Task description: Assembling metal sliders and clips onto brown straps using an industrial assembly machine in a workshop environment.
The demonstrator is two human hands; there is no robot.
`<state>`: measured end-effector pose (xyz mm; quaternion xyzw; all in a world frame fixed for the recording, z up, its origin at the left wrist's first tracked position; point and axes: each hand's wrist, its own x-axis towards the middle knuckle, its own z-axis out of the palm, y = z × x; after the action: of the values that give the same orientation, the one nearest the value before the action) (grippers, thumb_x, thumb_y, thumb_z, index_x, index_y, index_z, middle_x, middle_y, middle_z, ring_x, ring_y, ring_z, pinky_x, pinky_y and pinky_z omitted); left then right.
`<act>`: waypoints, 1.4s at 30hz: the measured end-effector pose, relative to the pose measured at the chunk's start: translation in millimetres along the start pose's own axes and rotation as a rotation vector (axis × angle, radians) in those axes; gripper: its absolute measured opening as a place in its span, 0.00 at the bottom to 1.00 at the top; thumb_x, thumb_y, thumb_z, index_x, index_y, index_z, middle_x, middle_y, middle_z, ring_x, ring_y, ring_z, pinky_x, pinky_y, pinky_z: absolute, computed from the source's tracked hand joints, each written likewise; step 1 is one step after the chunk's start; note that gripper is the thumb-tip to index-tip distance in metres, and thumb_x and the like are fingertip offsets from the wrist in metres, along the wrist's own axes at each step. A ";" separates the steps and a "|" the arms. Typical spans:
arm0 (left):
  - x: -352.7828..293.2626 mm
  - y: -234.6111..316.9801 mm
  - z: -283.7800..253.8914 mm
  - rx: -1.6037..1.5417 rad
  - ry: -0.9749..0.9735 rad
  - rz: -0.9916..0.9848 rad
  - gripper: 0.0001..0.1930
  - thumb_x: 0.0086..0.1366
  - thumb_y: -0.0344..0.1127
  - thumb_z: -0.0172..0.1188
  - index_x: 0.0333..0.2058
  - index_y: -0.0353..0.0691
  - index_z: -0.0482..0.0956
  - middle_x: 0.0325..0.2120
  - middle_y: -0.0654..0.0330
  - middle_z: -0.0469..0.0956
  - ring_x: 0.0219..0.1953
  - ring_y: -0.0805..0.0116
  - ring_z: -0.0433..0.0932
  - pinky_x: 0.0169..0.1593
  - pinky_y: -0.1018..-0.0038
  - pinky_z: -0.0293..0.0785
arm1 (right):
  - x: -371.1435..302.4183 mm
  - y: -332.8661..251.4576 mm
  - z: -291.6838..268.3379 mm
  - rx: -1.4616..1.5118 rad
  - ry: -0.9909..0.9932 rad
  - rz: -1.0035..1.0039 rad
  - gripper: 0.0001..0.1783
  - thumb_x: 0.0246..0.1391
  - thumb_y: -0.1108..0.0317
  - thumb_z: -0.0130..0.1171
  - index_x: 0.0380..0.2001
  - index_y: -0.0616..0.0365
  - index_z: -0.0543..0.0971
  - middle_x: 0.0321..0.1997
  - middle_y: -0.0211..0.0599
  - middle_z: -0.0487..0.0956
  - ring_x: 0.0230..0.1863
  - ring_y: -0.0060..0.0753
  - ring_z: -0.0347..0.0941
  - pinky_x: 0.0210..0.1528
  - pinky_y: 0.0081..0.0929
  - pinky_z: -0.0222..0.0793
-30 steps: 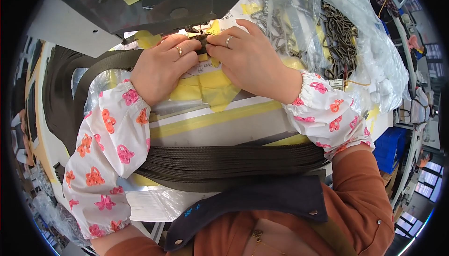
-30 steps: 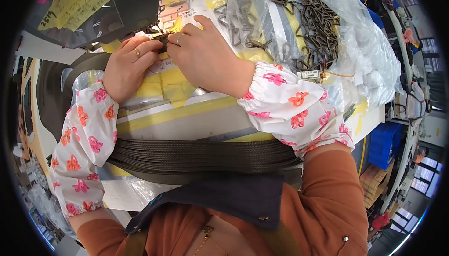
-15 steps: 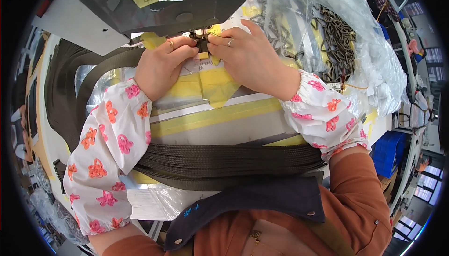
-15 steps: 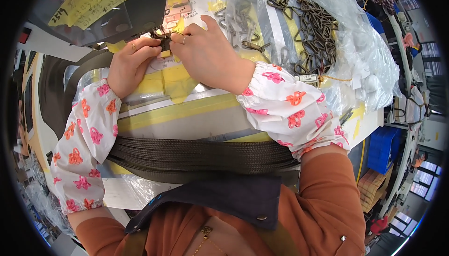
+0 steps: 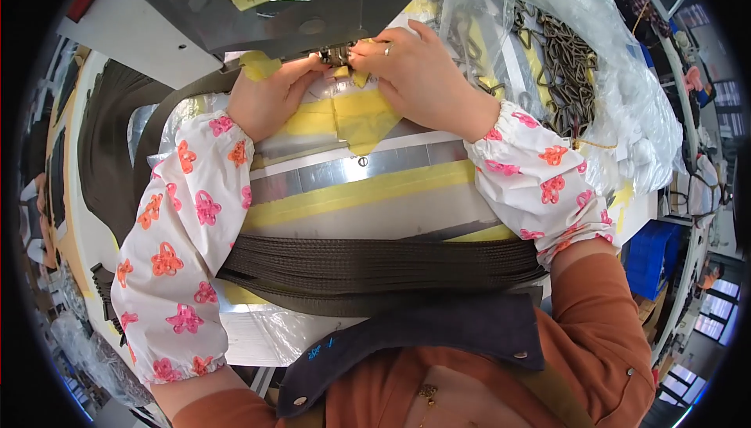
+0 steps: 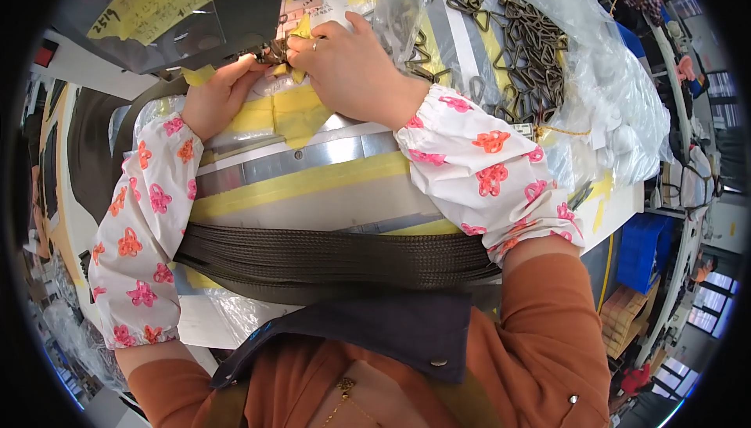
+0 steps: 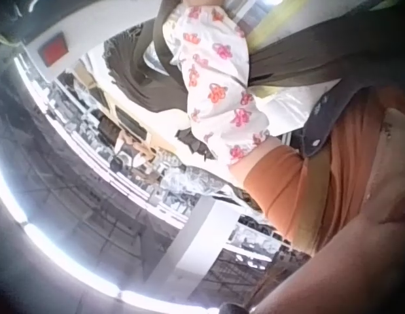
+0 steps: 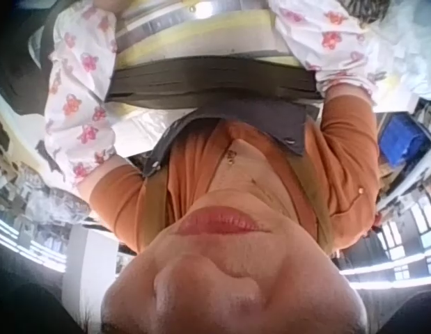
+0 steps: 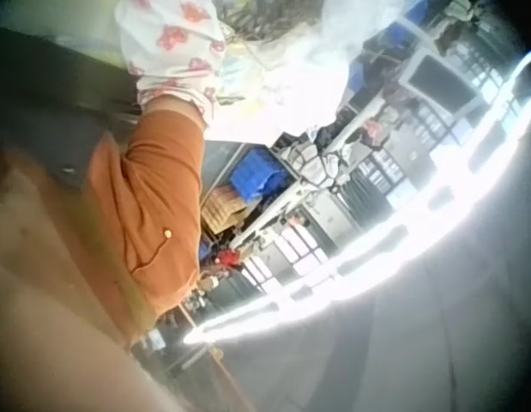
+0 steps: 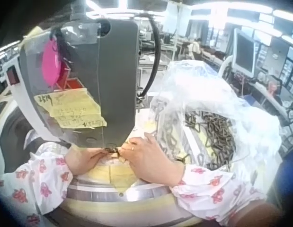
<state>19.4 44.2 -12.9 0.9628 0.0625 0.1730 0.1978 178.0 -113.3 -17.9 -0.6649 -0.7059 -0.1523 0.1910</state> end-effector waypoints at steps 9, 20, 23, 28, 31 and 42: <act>-26.9 -14.2 -56.9 0.456 0.038 -0.020 0.08 0.58 0.36 0.53 0.31 0.40 0.78 0.20 0.52 0.75 0.23 0.52 0.74 0.29 0.65 0.71 | 0.5 -1.4 0.9 0.125 0.077 0.041 0.13 0.46 0.73 0.53 0.37 0.55 0.78 0.39 0.29 0.78 0.39 0.33 0.69 0.54 0.43 0.57; -66.2 -58.7 -138.0 -0.306 -0.475 -0.536 0.11 0.59 0.33 0.56 0.23 0.31 0.72 0.14 0.70 0.63 0.21 0.84 0.59 0.23 0.80 0.57 | 7.7 5.4 -24.0 0.142 -0.230 -0.176 0.09 0.45 0.70 0.57 0.30 0.60 0.71 0.35 0.37 0.74 0.36 0.40 0.70 0.37 0.33 0.68; -61.7 -59.4 -123.4 0.066 -0.409 -0.416 0.08 0.54 0.32 0.58 0.23 0.32 0.72 0.14 0.54 0.68 0.18 0.64 0.68 0.25 0.71 0.63 | 0.9 11.4 -16.5 0.089 -0.166 -0.325 0.11 0.43 0.69 0.58 0.28 0.62 0.69 0.35 0.42 0.72 0.35 0.42 0.70 0.33 0.34 0.70; -74.9 -95.5 -124.3 0.425 -0.082 -0.345 0.09 0.55 0.36 0.57 0.25 0.35 0.71 0.22 0.48 0.73 0.30 0.46 0.72 0.32 0.60 0.67 | 21.8 -39.4 -2.0 0.218 0.013 -0.430 0.09 0.41 0.72 0.54 0.27 0.64 0.69 0.32 0.43 0.70 0.31 0.39 0.71 0.24 0.31 0.69; -85.5 -134.4 -134.8 0.762 0.023 -0.517 0.10 0.59 0.40 0.52 0.29 0.39 0.71 0.27 0.50 0.75 0.34 0.47 0.73 0.35 0.57 0.69 | 62.6 -93.9 19.0 0.161 0.073 -0.403 0.06 0.41 0.70 0.52 0.24 0.61 0.69 0.29 0.37 0.70 0.31 0.34 0.69 0.27 0.26 0.68; -135.8 -148.6 -154.1 0.987 0.099 -0.477 0.15 0.61 0.39 0.51 0.44 0.37 0.71 0.36 0.51 0.76 0.42 0.55 0.74 0.44 0.66 0.69 | 8.8 -93.6 -31.3 0.667 -0.244 -0.248 0.11 0.45 0.65 0.58 0.27 0.60 0.71 0.25 0.40 0.72 0.29 0.38 0.71 0.29 0.30 0.66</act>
<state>-170.0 209.7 18.2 0.8911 0.3619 0.1185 -0.2469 86.5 -126.7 17.5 -0.4887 -0.8095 0.1443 0.2917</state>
